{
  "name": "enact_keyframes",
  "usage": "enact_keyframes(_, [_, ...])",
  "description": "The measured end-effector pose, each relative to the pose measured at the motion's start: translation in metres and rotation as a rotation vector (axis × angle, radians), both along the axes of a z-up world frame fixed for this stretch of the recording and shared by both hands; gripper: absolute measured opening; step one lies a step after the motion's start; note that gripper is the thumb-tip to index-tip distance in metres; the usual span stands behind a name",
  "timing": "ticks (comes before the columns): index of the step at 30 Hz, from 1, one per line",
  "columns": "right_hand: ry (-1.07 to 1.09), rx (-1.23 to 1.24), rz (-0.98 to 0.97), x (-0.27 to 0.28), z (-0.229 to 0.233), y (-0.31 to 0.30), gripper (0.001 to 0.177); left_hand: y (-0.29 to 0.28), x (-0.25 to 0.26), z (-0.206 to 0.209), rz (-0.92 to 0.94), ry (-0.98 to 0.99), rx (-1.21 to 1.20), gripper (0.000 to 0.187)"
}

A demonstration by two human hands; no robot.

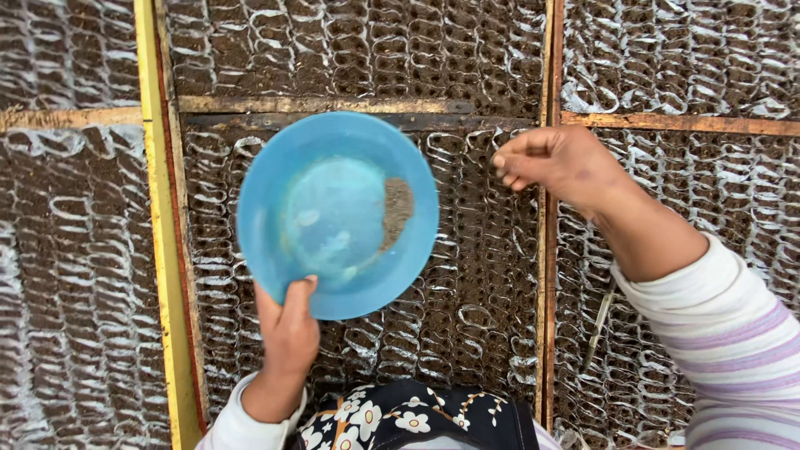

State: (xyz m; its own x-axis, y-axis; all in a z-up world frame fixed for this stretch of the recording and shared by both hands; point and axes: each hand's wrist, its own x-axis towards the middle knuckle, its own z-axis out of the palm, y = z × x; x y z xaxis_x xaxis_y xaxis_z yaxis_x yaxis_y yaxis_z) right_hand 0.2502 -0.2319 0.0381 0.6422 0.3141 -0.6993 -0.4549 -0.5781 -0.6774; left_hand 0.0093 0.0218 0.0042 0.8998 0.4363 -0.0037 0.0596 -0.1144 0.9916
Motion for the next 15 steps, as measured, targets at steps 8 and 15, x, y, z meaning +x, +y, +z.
enact_keyframes(8, [-0.475,-0.224,0.421,-0.006,-0.024,-0.008,0.013,0.026,-0.04,-0.055,0.12,0.151,0.307,0.015])
enact_keyframes(15, [-0.747,-0.199,0.612,-0.009,-0.047,-0.011,0.015,0.021,-0.039,-0.054,0.154,0.16,0.126,0.01])
